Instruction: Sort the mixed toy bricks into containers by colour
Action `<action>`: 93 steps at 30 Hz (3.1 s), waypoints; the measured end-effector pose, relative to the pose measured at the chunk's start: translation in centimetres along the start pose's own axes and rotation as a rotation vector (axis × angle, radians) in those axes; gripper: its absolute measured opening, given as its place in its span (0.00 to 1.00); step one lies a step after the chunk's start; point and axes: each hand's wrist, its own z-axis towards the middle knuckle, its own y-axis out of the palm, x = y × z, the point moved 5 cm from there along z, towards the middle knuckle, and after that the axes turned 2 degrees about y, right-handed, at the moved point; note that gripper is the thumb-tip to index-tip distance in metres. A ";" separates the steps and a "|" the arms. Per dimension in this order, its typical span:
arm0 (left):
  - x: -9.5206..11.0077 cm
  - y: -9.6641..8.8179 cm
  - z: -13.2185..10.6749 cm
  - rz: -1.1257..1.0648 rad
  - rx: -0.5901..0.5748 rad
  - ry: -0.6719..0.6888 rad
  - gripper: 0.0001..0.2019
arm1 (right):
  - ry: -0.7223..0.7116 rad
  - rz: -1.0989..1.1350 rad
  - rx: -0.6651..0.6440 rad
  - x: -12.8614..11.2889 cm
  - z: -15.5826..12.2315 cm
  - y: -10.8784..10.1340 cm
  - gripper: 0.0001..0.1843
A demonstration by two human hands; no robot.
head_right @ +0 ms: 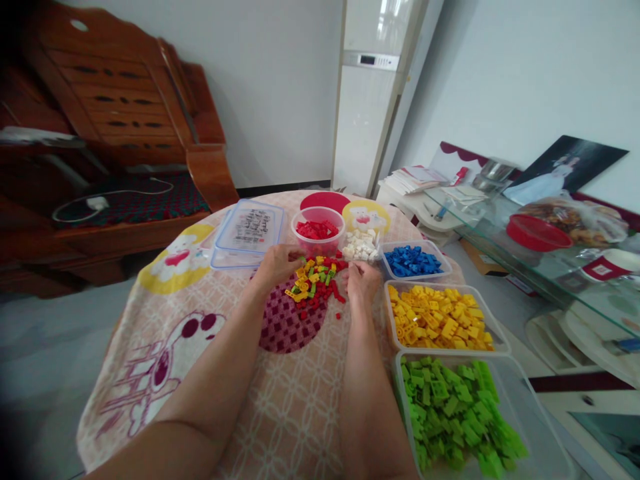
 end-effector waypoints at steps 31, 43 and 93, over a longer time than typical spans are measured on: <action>8.0 6.9 1.9 0.312 -0.128 0.212 0.11 | -0.041 -0.125 0.004 -0.1 0.3 0.0 0.21; 7.3 8.3 2.0 0.316 -0.096 0.241 0.13 | -0.128 -1.016 -0.046 -3.6 -1.5 0.2 0.20; 1.7 -1.9 1.8 0.238 -0.090 -0.074 0.12 | -0.139 -0.454 0.028 0.2 1.7 -0.6 0.15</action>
